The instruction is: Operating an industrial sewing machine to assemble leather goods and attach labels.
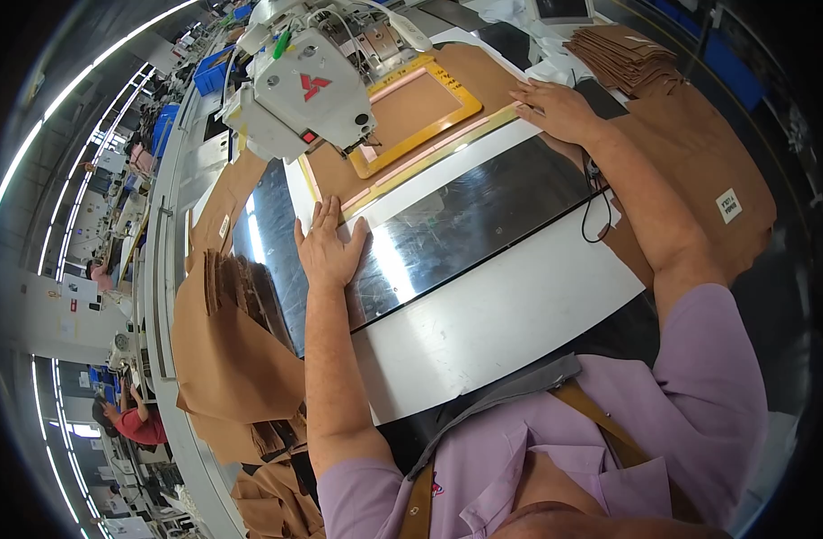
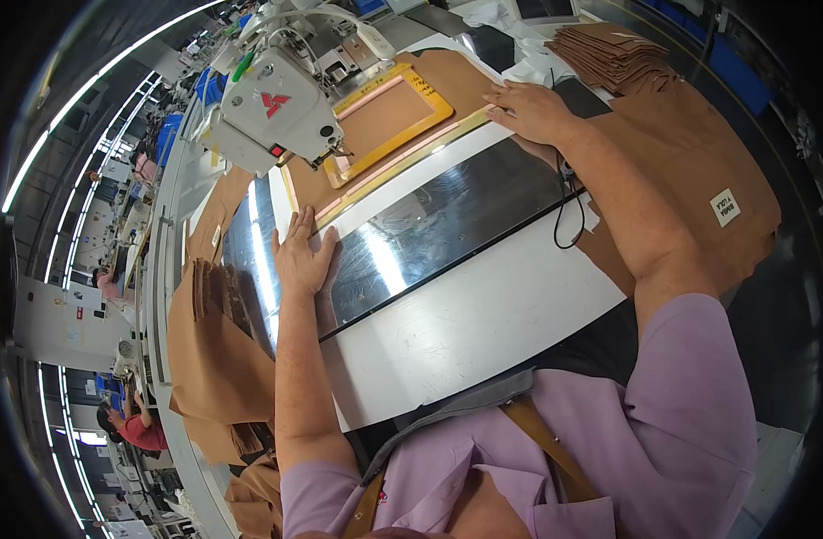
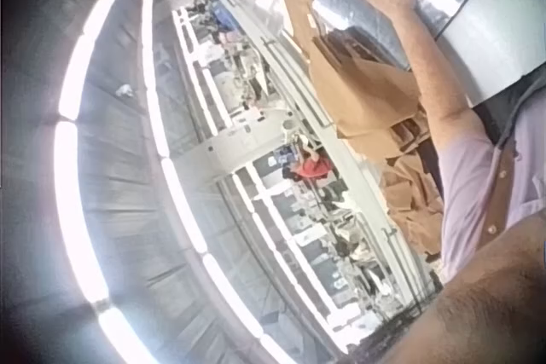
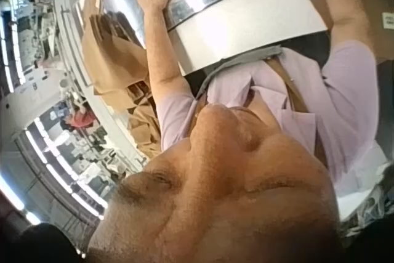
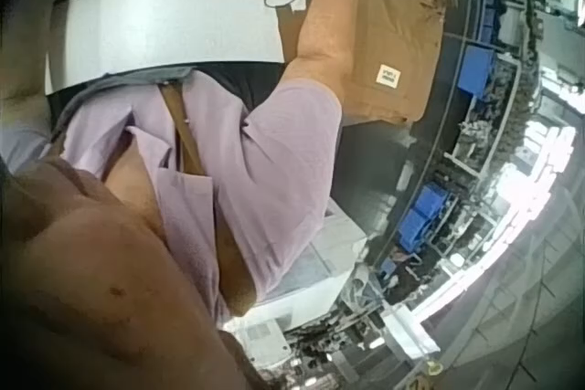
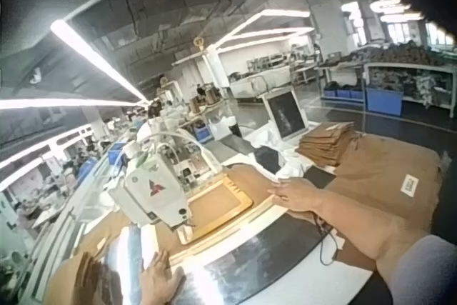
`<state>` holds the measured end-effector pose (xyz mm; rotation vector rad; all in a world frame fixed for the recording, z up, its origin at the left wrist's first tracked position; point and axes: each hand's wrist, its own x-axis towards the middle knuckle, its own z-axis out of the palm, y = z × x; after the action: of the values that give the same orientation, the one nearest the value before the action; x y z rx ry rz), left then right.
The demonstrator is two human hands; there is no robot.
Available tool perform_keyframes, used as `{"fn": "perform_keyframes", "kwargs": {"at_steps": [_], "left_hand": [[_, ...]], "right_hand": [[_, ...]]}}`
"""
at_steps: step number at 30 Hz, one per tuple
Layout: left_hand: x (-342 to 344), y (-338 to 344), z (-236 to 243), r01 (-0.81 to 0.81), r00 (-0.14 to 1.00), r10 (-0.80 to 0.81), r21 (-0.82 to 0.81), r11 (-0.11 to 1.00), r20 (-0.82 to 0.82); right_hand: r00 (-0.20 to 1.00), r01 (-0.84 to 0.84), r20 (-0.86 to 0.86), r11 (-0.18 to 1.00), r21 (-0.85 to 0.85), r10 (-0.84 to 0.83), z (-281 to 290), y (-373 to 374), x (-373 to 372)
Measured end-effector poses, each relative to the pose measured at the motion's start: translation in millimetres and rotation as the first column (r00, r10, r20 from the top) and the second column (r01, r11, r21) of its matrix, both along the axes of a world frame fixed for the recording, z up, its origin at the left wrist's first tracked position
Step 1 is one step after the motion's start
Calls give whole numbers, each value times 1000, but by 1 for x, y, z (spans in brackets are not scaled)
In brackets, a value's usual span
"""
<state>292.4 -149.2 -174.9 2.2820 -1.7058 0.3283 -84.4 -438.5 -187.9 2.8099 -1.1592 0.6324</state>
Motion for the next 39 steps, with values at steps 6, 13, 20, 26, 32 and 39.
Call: {"fn": "perform_keyframes", "kwargs": {"at_steps": [6, 13, 20, 26, 32, 39], "left_hand": [[2, 3, 1, -27, 1000, 27, 1, 1000, 9], [11, 0, -2, -12, 1000, 12, -50, 999, -1], [8, 1, -7, 80, 996, -65, -288, 954, 60], [-2, 11, 0, 191, 967, -110, -367, 910, 230], [0, 9, 1, 227, 961, -141, -386, 894, 239], [-1, 5, 1, 180, 976, -126, -337, 924, 177]], "right_hand": [[1000, 8, -30, 1000, 4, -8, 11, 9, 5], [994, -10, 105, 998, -63, 17, -4, 0, 6], [957, -35, 279, 989, -146, 75, -6, -6, 2], [890, 72, 456, 988, -134, -4, 20, -9, -14], [913, 359, 260, 922, -146, -315, 81, -83, -108], [824, 558, -14, 816, -149, -566, 75, -112, -157]]}}
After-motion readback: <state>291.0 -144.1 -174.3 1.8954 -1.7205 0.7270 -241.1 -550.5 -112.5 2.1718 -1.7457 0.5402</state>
